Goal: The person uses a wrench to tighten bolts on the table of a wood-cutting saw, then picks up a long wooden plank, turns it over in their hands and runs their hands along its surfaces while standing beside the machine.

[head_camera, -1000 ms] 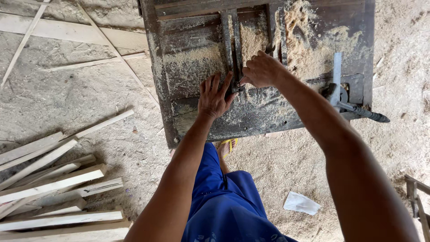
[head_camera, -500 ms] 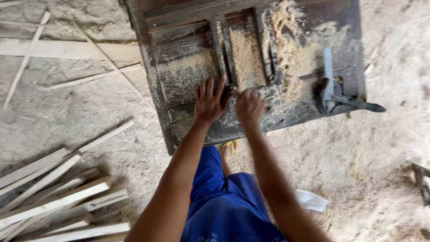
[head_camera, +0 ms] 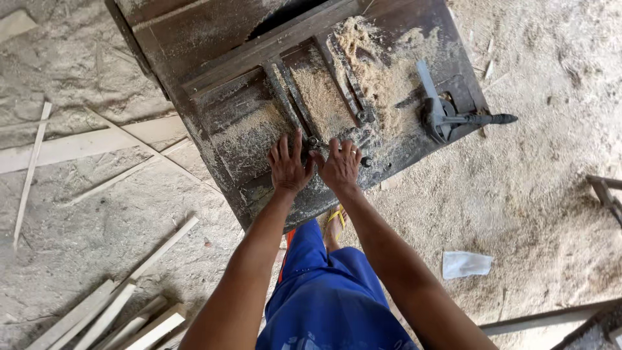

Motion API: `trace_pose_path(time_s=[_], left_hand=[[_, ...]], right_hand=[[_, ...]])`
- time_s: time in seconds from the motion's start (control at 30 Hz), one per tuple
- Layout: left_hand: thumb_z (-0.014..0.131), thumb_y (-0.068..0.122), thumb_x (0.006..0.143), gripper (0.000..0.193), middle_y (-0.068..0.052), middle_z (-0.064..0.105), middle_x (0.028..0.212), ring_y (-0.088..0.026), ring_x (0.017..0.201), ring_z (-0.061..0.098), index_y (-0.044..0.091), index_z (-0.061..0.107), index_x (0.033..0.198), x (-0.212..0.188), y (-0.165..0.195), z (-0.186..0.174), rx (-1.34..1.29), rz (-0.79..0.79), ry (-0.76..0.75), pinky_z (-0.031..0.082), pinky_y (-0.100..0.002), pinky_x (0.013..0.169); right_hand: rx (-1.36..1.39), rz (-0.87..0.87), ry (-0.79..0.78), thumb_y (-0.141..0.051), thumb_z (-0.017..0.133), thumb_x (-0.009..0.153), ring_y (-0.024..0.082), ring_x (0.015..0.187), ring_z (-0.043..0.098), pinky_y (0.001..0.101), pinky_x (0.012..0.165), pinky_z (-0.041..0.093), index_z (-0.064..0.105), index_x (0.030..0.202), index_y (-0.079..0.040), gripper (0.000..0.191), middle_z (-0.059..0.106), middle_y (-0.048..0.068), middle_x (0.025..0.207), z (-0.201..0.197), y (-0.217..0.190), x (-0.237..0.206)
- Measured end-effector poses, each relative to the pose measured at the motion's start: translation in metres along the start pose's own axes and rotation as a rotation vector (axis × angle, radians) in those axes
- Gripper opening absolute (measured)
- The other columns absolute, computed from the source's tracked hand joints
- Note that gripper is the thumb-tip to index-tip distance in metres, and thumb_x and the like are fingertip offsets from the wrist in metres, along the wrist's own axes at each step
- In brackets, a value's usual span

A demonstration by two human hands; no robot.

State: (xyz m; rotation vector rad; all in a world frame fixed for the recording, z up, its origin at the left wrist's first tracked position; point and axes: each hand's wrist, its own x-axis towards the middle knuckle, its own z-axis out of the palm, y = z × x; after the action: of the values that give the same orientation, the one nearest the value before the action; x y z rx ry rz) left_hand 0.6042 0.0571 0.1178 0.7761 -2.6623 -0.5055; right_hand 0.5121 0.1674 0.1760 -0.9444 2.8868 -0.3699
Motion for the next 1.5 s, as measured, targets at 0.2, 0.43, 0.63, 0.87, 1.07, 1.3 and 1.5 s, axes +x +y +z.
trace_pose_path(time_s=[0.2,0.43,0.63,0.87,1.07,1.3,1.5], left_hand=[[0.055,0.044,0.109,0.034,-0.005,0.055,0.146,-0.027,0.133,0.052,0.029,0.052,0.139,0.014,0.034,-0.003,-0.249,-0.031,0.045,0.042,-0.047,0.114],[0.044,0.062,0.102,0.067,-0.009,0.042,0.156,-0.028,0.141,0.042,0.019,0.038,0.152,0.052,0.144,-0.039,-1.926,-0.788,-0.838,0.033,-0.048,0.118],[0.034,0.077,0.096,0.096,-0.012,0.030,0.165,-0.028,0.147,0.034,0.009,0.027,0.163,0.042,0.260,-0.036,-1.839,-0.606,-1.060,0.025,-0.048,0.121],[0.039,0.066,0.103,0.081,-0.015,0.042,0.161,-0.037,0.150,0.035,0.009,0.033,0.160,-0.011,0.409,0.032,-1.874,-0.414,-1.171,0.026,-0.052,0.122],[0.038,0.064,0.099,0.080,-0.010,0.046,0.153,-0.031,0.133,0.043,0.011,0.038,0.158,-0.046,0.552,0.077,-1.557,-0.473,-1.572,0.036,-0.049,0.106],[0.042,0.066,0.101,0.080,-0.010,0.049,0.155,-0.025,0.140,0.049,0.008,0.040,0.156,-0.100,0.693,0.165,-1.770,-0.054,-1.833,0.042,-0.043,0.117],[0.054,0.044,0.099,0.055,-0.013,0.069,0.124,-0.026,0.109,0.070,0.003,0.059,0.134,-0.073,0.783,0.239,-1.398,-0.738,-1.782,0.061,-0.043,0.095]], right_hand=[[0.481,0.113,0.002,-0.060,0.058,0.097,0.037,0.127,0.059,0.0553,0.105,0.054,0.054,0.139,-0.013,0.063,0.051,0.019,0.141,-0.059,0.004,0.013],[0.324,-0.099,0.188,-0.056,0.063,0.090,0.042,0.142,0.042,0.0677,0.109,0.039,0.055,0.146,-0.018,0.069,0.039,0.020,0.156,-0.113,-0.010,-0.026],[0.783,0.804,0.051,-0.063,0.029,0.117,0.037,0.120,0.062,0.0535,0.112,0.054,0.060,0.140,-0.009,0.066,0.064,0.023,0.134,-0.149,0.140,-0.019],[0.749,0.322,0.406,-0.059,0.039,0.107,0.041,0.150,0.034,0.0517,0.118,0.030,0.046,0.156,-0.019,0.064,0.042,0.019,0.162,-0.199,0.239,-0.086],[0.510,0.838,0.362,-0.057,0.038,0.115,0.033,0.135,0.062,0.0461,0.117,0.045,0.067,0.141,-0.020,0.054,0.066,0.014,0.144,-0.251,0.423,-0.178],[0.417,0.553,0.644,-0.051,0.055,0.101,0.040,0.130,0.050,0.0542,0.107,0.033,0.067,0.133,-0.001,0.061,0.061,0.024,0.140,-0.290,0.532,-0.231],[0.503,0.814,0.526,-0.039,0.050,0.112,0.034,0.109,0.067,0.0431,0.100,0.052,0.074,0.110,-0.006,0.041,0.071,0.018,0.118,-0.297,0.662,-0.218]])
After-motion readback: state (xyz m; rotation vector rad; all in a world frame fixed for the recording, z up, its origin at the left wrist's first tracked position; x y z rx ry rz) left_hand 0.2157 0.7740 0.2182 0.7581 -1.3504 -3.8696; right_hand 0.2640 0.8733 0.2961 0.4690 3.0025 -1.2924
